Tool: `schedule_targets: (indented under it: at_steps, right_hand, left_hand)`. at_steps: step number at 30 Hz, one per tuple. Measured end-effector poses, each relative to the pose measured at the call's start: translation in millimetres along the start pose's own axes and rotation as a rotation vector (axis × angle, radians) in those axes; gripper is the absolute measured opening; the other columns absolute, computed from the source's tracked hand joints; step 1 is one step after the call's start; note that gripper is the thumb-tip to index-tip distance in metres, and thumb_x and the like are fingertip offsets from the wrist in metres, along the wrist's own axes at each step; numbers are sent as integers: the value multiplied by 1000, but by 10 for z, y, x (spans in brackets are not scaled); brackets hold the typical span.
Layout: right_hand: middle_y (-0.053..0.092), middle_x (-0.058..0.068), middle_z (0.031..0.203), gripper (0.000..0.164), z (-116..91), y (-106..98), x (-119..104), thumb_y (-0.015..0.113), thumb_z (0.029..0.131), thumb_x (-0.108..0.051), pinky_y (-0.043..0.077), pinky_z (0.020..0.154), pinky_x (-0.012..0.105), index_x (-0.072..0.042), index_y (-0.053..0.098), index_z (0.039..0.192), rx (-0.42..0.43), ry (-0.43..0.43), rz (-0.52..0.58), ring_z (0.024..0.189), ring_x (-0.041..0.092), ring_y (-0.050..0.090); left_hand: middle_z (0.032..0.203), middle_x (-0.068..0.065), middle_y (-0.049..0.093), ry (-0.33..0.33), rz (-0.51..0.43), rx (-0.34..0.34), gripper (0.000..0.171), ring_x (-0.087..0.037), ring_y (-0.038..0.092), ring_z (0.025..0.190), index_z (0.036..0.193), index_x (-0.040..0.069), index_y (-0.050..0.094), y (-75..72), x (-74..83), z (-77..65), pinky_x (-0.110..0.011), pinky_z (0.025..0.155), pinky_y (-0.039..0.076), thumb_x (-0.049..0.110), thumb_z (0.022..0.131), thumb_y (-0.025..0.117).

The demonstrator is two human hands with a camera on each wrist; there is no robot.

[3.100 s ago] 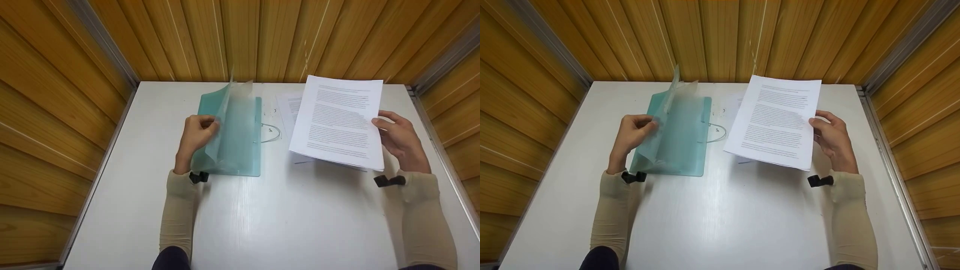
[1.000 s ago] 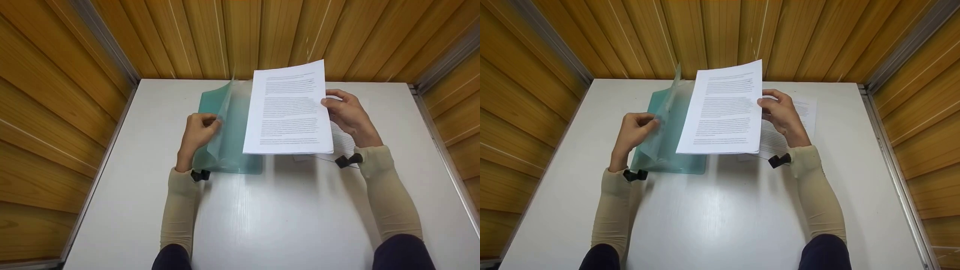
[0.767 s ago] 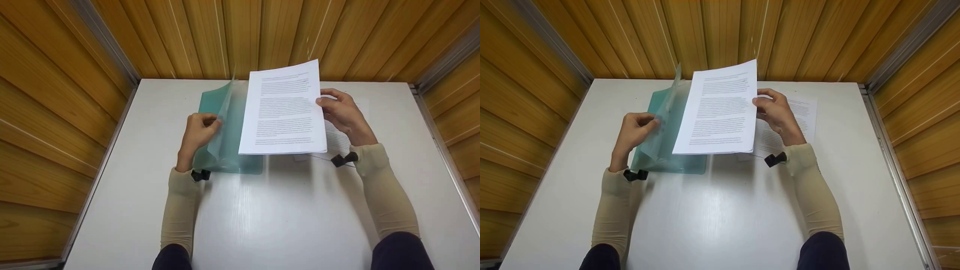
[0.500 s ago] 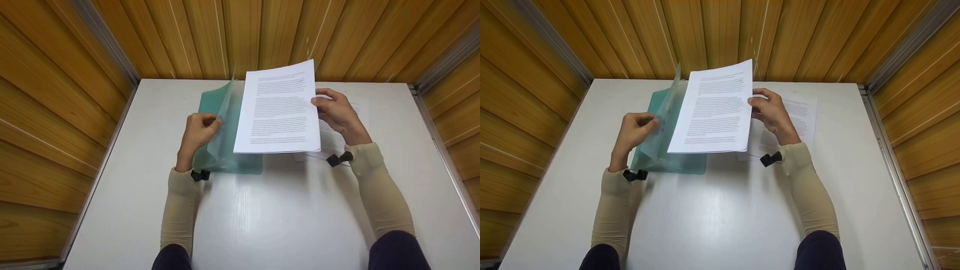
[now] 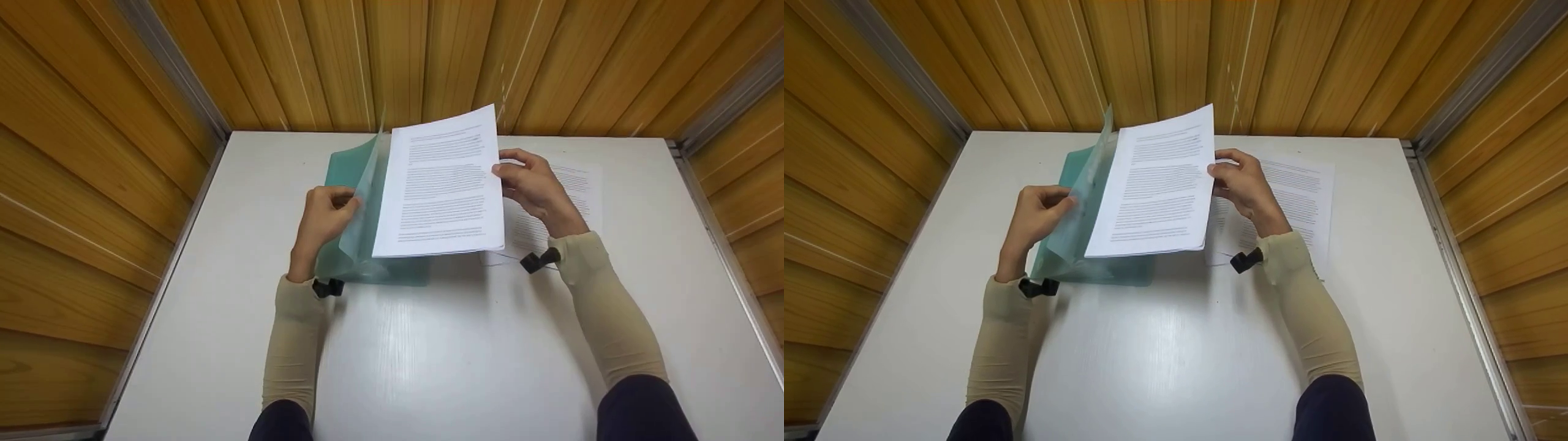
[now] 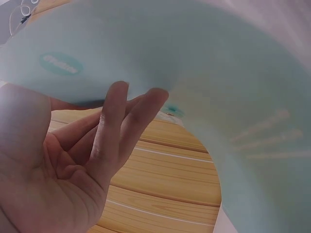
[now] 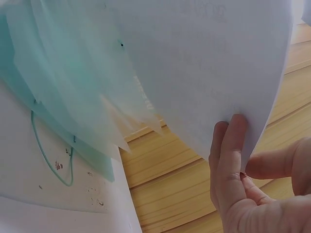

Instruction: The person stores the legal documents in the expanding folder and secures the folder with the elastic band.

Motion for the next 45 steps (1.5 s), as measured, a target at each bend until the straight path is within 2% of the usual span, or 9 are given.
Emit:
schedule_targets:
  at_steps: [20,28,45]
  right_hand:
    - [74,9,115,43,148,207,68,64,104,-8,61,79,29,-1,53,146,-8,31,-99,93,18,73]
    - [74,9,115,45,178,310,67,63,104,-7,61,79,29,-1,52,147,-8,31,-111,92,18,73]
    - [71,16,125,43,224,557,32,62,105,-9,63,81,31,-5,54,147,-24,42,-137,97,21,75]
  left_hand:
    - [106,-16,81,-36,8,3,26,-27,78,88,113,-3,81,5,2,15,-48,84,63,10,96,68]
    - [105,-17,81,-14,9,10,25,-27,79,88,112,-4,82,6,5,20,-47,83,63,8,95,68]
    - [105,-16,81,-20,4,10,24,-25,79,89,112,-3,82,-12,-2,6,-44,83,63,8,95,68]
Point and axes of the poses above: each hand's wrist, its own z-axis towards the middle knuckle, its own y-axis out of the palm, x = y × z, the point moved 3 cm from there along z, towards the middle knuckle
